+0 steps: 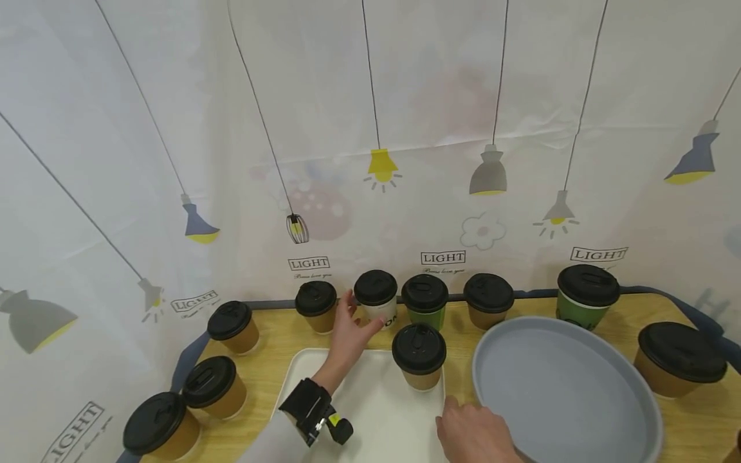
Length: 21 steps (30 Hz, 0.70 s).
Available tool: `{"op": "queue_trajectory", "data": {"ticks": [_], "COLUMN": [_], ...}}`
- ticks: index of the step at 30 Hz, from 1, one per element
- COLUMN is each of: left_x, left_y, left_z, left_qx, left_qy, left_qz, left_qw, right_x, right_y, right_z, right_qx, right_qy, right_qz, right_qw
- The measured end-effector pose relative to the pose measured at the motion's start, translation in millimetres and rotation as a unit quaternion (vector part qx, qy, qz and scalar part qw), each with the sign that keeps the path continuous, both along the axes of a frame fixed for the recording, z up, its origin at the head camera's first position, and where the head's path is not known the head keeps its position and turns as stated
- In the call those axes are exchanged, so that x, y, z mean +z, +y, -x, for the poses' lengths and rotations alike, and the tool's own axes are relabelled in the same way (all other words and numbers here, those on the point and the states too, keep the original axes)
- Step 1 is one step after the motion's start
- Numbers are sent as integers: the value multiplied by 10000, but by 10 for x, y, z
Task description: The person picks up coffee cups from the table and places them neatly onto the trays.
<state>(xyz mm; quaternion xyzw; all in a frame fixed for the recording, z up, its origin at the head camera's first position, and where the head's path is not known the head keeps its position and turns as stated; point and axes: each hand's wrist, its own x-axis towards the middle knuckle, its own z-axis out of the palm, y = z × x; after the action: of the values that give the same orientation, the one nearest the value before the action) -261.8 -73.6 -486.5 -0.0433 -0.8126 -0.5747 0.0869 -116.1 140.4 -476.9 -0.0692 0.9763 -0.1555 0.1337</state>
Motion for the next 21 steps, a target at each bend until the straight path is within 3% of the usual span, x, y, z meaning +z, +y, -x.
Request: {"op": "queue_trajectory", "data": {"ticks": [8,13,17,21], "left_x": [-114,-185,-199,-148], "left_y": [20,72,36,-16], "left_z": [217,368,380,321], "left_qx": [-283,-271,-193,-116], "left_qy": [-198,-201,-59,-48], "left_qz": [-389,-453,-363,-242], "left_qw": [9986,9984,9991,9996], "right_x": [-5,-11,-30,-75], "right_y": [-45,-44,-94,-113], "right_z": [81,112,120,115], "right_qx": [-63,-41,60,162], "right_qy": [-228,-697,-1024,-869], "right_qz": [6,-2,48,84], "right_qw": [9997,9976,9947,9960]}}
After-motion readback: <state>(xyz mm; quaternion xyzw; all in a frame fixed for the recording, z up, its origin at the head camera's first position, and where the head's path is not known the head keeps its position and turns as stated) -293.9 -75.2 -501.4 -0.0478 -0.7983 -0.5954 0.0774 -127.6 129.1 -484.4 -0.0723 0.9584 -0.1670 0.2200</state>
